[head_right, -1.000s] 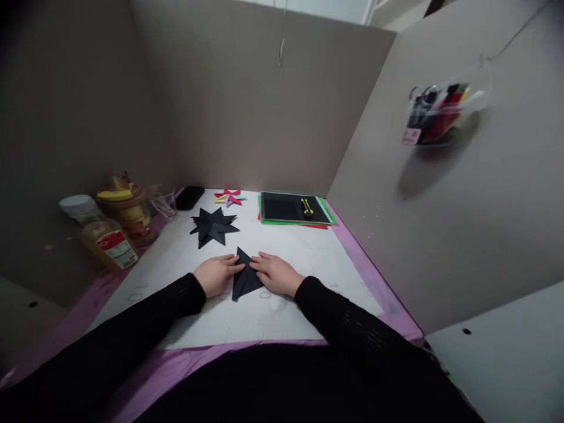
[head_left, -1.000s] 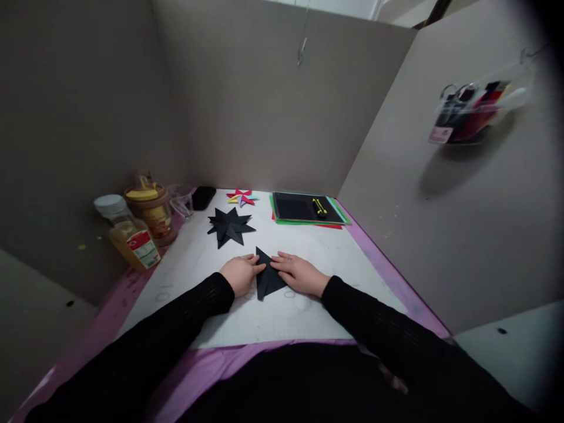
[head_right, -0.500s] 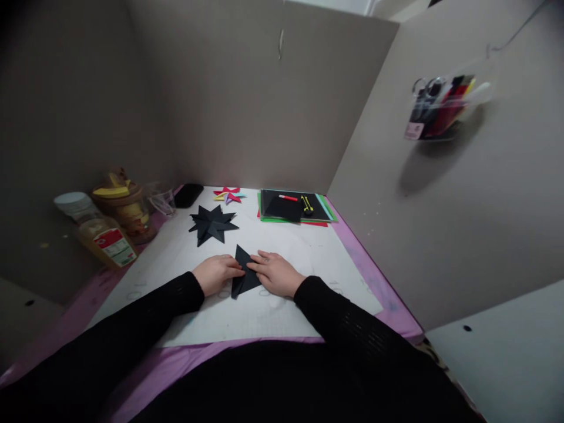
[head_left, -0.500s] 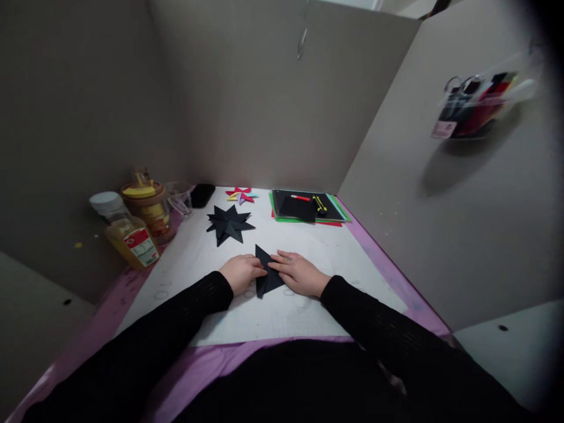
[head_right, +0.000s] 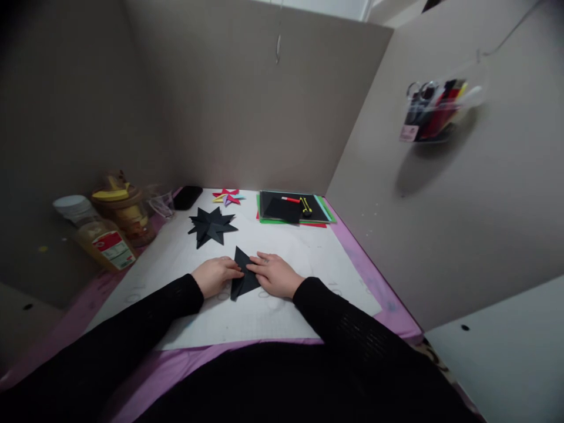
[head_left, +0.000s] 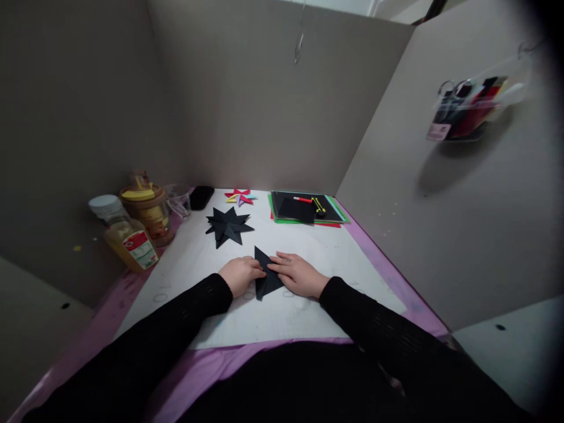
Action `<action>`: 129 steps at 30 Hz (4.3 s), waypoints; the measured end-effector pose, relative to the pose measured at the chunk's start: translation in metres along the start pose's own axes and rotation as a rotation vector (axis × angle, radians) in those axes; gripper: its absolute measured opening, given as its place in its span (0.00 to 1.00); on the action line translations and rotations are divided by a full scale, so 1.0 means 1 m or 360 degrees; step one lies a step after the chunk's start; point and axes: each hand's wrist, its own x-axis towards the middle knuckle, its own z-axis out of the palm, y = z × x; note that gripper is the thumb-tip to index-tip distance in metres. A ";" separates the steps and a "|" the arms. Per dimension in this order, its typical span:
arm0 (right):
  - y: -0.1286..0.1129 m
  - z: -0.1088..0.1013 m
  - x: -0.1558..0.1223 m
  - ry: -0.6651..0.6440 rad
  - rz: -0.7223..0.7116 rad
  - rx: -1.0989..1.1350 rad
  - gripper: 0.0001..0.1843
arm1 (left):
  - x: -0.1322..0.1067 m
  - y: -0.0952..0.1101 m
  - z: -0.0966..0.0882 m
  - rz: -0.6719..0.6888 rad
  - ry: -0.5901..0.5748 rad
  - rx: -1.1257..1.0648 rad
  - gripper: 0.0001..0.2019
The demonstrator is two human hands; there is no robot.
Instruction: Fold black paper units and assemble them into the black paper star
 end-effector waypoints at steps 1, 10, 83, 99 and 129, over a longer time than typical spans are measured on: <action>0.000 0.000 0.000 -0.0002 0.0001 0.0007 0.22 | 0.000 0.000 0.000 -0.0001 0.0001 -0.0006 0.17; -0.001 -0.003 0.000 -0.0024 0.0011 0.0028 0.24 | 0.000 0.000 0.001 -0.0019 -0.0009 -0.0045 0.18; 0.019 0.003 0.053 -0.0079 0.0001 0.0122 0.23 | -0.001 0.021 0.002 -0.0147 -0.0074 0.0181 0.23; 0.012 0.012 0.048 -0.0289 0.0234 0.0252 0.27 | 0.000 0.012 0.007 -0.0529 0.0000 0.0265 0.12; 0.052 0.007 0.093 -0.0630 -0.0052 0.0372 0.25 | 0.005 0.018 0.002 -0.0418 -0.0124 0.0265 0.28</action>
